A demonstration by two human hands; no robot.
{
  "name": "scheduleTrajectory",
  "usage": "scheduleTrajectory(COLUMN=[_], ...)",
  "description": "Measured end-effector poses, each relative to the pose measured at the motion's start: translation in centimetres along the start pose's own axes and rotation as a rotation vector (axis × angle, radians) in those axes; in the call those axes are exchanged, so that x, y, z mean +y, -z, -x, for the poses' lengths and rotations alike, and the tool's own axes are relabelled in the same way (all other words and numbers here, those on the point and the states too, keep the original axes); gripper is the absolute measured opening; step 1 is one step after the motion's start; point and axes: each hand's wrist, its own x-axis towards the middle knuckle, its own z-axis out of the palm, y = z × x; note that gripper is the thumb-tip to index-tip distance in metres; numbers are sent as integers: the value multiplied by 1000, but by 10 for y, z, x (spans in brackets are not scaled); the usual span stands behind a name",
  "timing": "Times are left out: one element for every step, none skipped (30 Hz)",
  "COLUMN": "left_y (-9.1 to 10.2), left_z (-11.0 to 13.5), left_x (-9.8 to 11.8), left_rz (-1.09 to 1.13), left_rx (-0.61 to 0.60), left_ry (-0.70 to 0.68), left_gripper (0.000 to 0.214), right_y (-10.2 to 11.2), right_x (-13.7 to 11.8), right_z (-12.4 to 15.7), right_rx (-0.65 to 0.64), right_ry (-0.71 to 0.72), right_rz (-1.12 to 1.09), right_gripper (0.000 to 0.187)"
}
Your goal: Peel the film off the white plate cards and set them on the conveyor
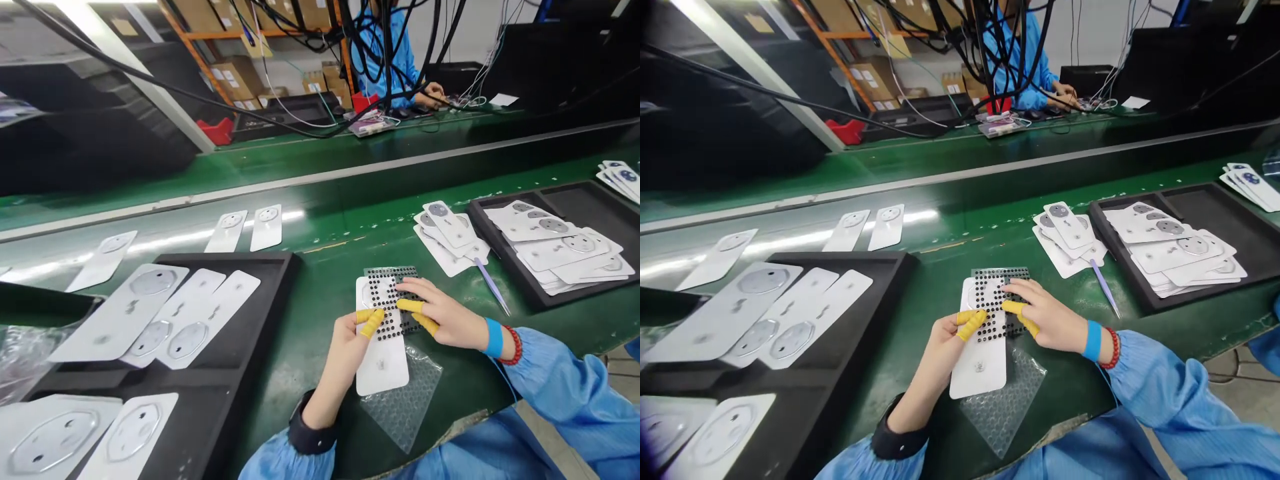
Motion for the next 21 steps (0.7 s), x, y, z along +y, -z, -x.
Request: scheduleTrajectory(left_y=[-1, -2, -3, -3, -4, -5, -5, -6, -7, -8, -9, -10, -11, -12, -13, -13, -14, -15, -16, -16, -16], left_z=[1, 3, 4, 5, 7, 8, 9, 10, 11, 12, 13, 13, 14, 14, 15, 15, 15, 16, 16, 16, 15], left_x=[-1, -2, -2, -3, -3, -3, -3, -3, -3, -2, -2, -2, -2, -1, -1, -1, -2, -2, -3, -4, -5], left_rz=[10, 19, 25, 30, 35, 41, 49, 59, 71, 90, 119, 154, 190, 225, 255, 279, 295, 309, 319, 324, 324], left_rx=[5, 8, 8, 6, 2, -2, -7, -10, -15, -20, -25, -30, -34, -36, -35, -31, -25, -16, -7, 2, 10], left_ry=[6, 10, 12, 13, 12, 12, 12, 12, 14, 21, 35, 53, 68, 81, 89, 92, 94, 99, 106, 110, 109], left_gripper=[39, 38, 36, 34, 32, 31, 29, 29, 29, 29, 30, 31, 31, 31, 31, 31, 31, 30, 30, 30, 30], right_y=[2, 4, 4, 2, -1, -5, -10, -15, -19, -22, -24, -25, -25, -24, -24, -24, -24, -25, -26, -27, -29], right_x=[-6, -11, -16, -20, -23, -25, -27, -28, -28, -28, -28, -28, -28, -28, -28, -28, -29, -29, -29, -29, -29], right_z=[-2, -4, -7, -9, -11, -13, -14, -14, -14, -14, -13, -12, -11, -10, -9, -9, -9, -9, -9, -9, -10], right_rx=[11, 37, 71, 107, 139, 164, 183, 201, 215, 228, 240, 251, 259, 260, 256, 252, 250, 250, 251, 249, 245], right_ry=[-30, -69, -104, -126, -133, -129, -116, -101, -87, -75, -62, -48, -34, -21, -8, 3, 13, 22, 30, 39, 52], right_rz=[-49, -105, -158, -195, -206, -193, -164, -129, -97, -73, -57, -43, -29, -17, -3, 14, 36, 63, 93, 122, 148], right_gripper=[36, 34, 30, 26, 21, 16, 13, 13, 14, 15, 15, 15, 14, 14, 13, 12, 12, 11, 11, 10, 11])
